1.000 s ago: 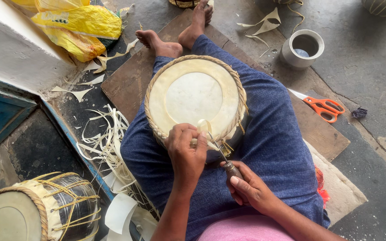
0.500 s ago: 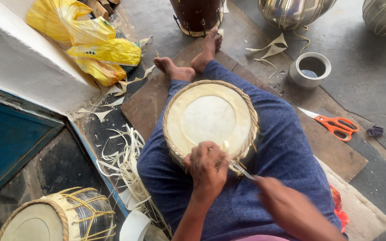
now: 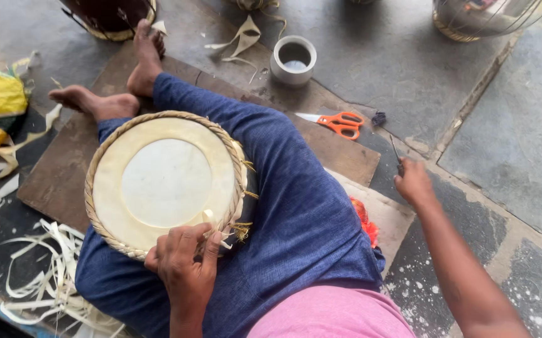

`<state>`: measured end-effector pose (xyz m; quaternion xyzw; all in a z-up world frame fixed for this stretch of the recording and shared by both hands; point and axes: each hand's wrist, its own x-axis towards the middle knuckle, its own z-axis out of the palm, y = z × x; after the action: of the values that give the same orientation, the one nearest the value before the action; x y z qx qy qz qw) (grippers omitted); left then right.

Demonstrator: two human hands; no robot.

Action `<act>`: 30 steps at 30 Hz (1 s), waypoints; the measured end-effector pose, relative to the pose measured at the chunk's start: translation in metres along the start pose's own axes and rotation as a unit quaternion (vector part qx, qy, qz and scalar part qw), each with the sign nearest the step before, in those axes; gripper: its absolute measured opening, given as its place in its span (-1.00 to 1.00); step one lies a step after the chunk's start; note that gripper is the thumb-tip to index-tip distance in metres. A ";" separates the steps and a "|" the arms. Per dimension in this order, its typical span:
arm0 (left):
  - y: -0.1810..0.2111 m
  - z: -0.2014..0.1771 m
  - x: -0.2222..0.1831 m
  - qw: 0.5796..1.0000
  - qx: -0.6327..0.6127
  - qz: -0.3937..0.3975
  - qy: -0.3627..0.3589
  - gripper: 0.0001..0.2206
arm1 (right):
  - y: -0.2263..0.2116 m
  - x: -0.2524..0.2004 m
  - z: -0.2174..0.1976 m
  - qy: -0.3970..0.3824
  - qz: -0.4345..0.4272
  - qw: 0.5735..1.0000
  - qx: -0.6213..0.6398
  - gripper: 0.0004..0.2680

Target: The person uses a tool to thread white strips through the braided edge of a drumhead and tighten them around the body of the instrument.

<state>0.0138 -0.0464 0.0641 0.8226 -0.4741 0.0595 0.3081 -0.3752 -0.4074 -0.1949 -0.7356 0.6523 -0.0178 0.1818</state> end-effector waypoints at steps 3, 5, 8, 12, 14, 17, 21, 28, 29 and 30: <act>0.000 -0.001 -0.008 1.000 -0.005 -0.006 -0.009 -0.92 | 0.007 0.002 0.017 -0.017 -0.027 0.999 -0.020 -0.53; -0.001 -0.002 -0.010 1.000 -0.011 0.000 -0.012 -0.92 | -0.013 0.005 0.013 -0.004 -0.077 0.994 -0.083 -0.54; -0.002 -0.002 -0.008 1.000 -0.017 0.007 0.001 -0.93 | -0.058 -0.024 -0.011 0.081 -0.141 0.987 0.005 -0.64; -0.002 -0.002 -0.014 0.999 -0.035 0.015 0.003 -0.92 | -0.180 -0.104 -0.073 -0.163 -0.197 0.827 0.500 -0.80; -0.002 -0.003 -0.017 0.999 -0.035 0.022 0.008 -0.91 | -0.235 -0.155 -0.079 -0.272 -0.252 0.820 0.436 -0.81; -0.001 -0.005 -0.021 0.999 -0.035 0.031 0.013 -0.90 | -0.295 -0.207 -0.073 -0.444 -0.194 0.787 0.381 -0.80; -0.005 -0.005 -0.030 0.998 -0.042 0.039 0.022 -0.87 | -0.315 -0.229 -0.050 -0.504 -0.183 0.713 0.452 -0.77; -0.018 -0.004 -0.042 0.995 -0.077 0.050 0.031 -0.85 | -0.247 -0.234 -0.063 -0.583 -0.139 0.522 0.607 -0.80; -0.018 -0.003 -0.044 0.995 -0.080 0.054 0.031 -0.85 | -0.243 -0.234 -0.066 -0.592 -0.147 0.475 0.634 -0.80; -0.018 -0.002 -0.045 0.994 -0.083 0.060 0.031 -0.85 | -0.244 -0.233 -0.067 -0.565 -0.168 0.495 0.639 -0.80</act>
<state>0.0046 -0.0053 0.0396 0.7618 -0.5165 0.0643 0.3857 -0.1949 -0.1786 -0.0125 -0.3672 0.0850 -0.0403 0.9254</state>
